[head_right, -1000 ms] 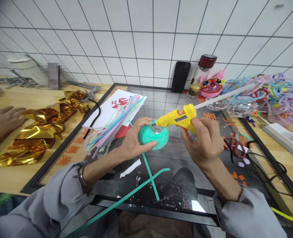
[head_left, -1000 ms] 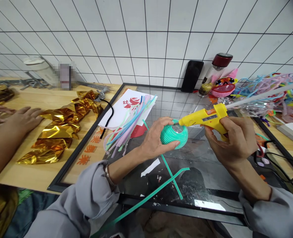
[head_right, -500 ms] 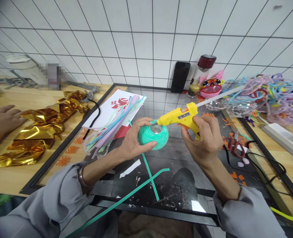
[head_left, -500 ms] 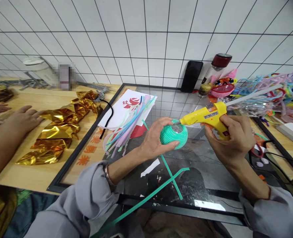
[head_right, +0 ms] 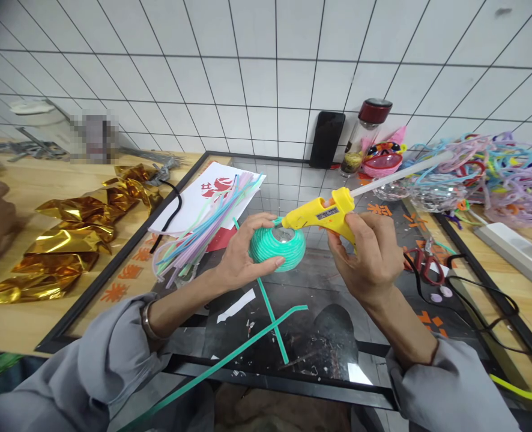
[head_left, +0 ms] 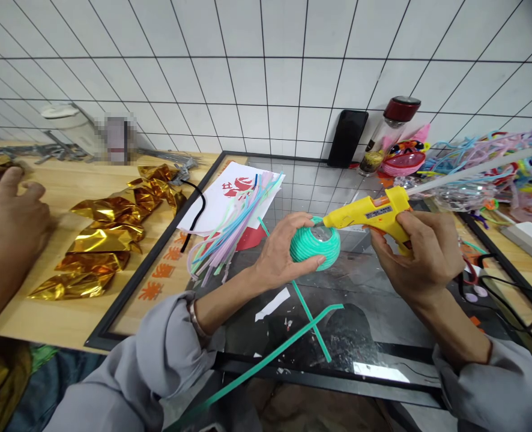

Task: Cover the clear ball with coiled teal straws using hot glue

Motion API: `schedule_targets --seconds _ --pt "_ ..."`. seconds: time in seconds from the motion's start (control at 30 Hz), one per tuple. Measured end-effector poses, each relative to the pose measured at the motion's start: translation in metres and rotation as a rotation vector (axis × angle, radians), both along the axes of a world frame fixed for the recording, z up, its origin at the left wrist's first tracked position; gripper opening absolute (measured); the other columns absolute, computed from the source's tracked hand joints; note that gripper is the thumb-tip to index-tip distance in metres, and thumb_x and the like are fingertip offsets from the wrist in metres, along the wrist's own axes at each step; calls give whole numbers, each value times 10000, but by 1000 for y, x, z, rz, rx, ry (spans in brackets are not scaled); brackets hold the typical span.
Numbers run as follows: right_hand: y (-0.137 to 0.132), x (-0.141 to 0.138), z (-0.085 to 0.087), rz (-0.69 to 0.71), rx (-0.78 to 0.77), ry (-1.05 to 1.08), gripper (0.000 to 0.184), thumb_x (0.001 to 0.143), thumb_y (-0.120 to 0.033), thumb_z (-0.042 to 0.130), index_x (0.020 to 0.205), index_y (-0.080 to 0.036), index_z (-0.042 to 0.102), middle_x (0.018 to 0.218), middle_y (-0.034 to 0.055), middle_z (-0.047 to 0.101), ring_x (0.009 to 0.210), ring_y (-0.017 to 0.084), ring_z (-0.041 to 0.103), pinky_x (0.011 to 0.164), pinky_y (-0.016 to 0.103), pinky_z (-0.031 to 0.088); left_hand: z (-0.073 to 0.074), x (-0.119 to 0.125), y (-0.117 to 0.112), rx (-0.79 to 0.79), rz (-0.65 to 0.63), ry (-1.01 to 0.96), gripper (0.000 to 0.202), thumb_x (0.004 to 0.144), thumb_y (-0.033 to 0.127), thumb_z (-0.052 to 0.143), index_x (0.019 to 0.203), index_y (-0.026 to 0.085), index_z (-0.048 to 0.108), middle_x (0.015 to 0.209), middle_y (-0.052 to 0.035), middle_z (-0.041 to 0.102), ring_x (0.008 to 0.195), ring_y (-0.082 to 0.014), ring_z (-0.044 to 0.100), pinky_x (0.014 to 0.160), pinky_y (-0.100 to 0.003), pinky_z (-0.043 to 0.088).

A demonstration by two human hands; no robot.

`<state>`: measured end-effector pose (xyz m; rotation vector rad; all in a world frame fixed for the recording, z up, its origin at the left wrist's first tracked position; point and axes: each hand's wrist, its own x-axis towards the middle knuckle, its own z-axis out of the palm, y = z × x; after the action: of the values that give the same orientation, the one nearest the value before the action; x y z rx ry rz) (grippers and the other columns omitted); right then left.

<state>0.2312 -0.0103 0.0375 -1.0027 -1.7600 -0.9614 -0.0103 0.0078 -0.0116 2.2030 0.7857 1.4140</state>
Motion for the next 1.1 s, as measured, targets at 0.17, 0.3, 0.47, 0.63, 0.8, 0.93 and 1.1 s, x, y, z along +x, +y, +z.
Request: schedule_targets --seconds 0.17,0.3,0.47,0.63,0.8,0.93,1.1 --pt "0 1 -1 24 1 18 385 787 -196 773 1132 -224 604 871 63 696 724 210 669 616 324 537 0 0 1 4 12 6 553 803 362 784 1256 236 492 1326 -128 592 1271 -306 584 1080 -514 473" --pt "1 3 -2 36 -164 157 280 804 -250 742 1060 -235 629 884 74 707 817 244 681 690 368 544 0 -1 0 -2 13 10 542 807 365 781 1246 234 491 1327 -131 587 1266 -304 585 1083 -515 472" --pt "8 7 -10 -18 -437 472 220 781 -361 700 949 -221 686 839 61 693 748 226 649 665 365 507 -2 -1 1 15 7 3 524 802 349 793 1205 222 483 1308 -137 588 1268 -301 578 1078 -512 470" --pt "24 19 -26 -186 -750 661 329 721 -485 689 886 -204 738 799 69 716 718 238 643 680 369 490 -3 0 1 15 14 -15 537 791 337 803 1193 233 464 1301 -117 594 1253 -286 585 1061 -483 480" --pt "35 26 -39 -363 -917 551 384 734 -467 675 943 -157 763 917 144 757 870 323 687 767 409 494 -1 -1 0 -3 35 2 622 796 368 793 1297 230 453 1304 -111 594 1231 -287 599 1060 -474 483" --pt "38 29 -51 -379 -917 453 400 790 -479 641 984 -149 758 951 162 762 877 331 698 734 394 489 -1 -1 1 22 16 16 588 810 371 779 1291 233 470 1290 -112 601 1249 -297 590 1071 -496 474" --pt "40 32 -63 -378 -865 379 343 813 -446 646 964 -151 736 940 169 753 802 311 694 652 363 469 -1 -1 2 34 0 6 546 816 368 778 1252 234 478 1299 -123 598 1248 -295 590 1059 -508 476"
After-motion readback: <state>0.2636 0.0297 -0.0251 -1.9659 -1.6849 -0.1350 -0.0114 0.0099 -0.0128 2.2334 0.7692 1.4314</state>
